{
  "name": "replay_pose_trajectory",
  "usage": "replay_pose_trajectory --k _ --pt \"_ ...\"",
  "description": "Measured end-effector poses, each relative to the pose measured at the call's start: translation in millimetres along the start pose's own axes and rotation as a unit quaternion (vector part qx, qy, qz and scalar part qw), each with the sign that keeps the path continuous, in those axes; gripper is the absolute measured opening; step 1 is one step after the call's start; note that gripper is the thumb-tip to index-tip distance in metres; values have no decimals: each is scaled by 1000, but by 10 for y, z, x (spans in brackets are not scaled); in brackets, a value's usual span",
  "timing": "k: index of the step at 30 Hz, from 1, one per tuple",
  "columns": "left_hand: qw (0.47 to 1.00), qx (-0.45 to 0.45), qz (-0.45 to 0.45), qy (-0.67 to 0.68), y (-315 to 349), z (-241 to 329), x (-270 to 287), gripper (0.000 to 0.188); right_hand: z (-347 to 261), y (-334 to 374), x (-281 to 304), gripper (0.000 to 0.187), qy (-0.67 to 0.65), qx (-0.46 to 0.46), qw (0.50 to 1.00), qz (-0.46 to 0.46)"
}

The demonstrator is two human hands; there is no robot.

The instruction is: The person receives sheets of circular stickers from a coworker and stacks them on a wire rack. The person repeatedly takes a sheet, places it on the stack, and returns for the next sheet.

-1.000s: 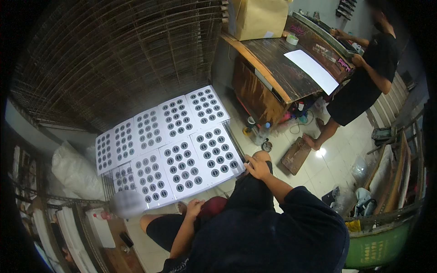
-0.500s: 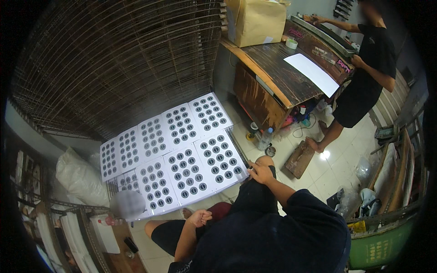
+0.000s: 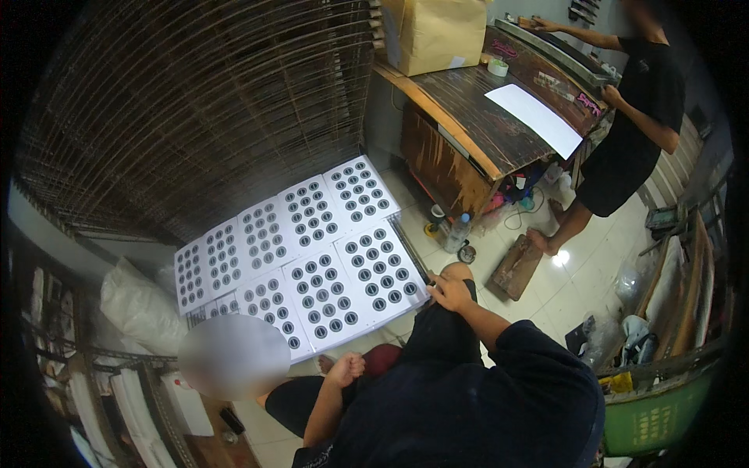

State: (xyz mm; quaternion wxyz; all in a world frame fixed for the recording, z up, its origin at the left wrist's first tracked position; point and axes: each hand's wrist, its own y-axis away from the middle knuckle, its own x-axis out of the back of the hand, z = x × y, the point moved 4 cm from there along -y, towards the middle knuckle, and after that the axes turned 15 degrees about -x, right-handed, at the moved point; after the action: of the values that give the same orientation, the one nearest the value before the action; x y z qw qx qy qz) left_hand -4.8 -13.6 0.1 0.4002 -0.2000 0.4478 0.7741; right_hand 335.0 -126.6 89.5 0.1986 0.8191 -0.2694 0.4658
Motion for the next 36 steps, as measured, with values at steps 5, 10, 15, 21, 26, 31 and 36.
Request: replay_pose_trajectory --k 5,10,15,21,26,31,36 --pt "825 -283 372 -317 -19 101 683 25 -62 16 51 47 0 -6 1000 9" --pt "767 -390 251 -444 61 240 160 11 -98 20 90 45 7 -8 1000 18" --pt "840 -219 75 -490 -53 -30 67 16 -109 13 103 46 6 -10 1000 4" --pt "885 -230 57 -401 -100 -56 169 15 -57 21 75 47 8 -32 999 -18" --pt "857 -241 58 -453 -77 -4 105 14 -42 2 56 46 -1 -28 1000 -11" --pt "862 -197 76 -461 -12 78 -1 13 19 11 161 38 -140 1 989 38" --pt "827 -323 38 -459 -11 71 -27 8 648 -411 687 27 -283 -158 904 279"
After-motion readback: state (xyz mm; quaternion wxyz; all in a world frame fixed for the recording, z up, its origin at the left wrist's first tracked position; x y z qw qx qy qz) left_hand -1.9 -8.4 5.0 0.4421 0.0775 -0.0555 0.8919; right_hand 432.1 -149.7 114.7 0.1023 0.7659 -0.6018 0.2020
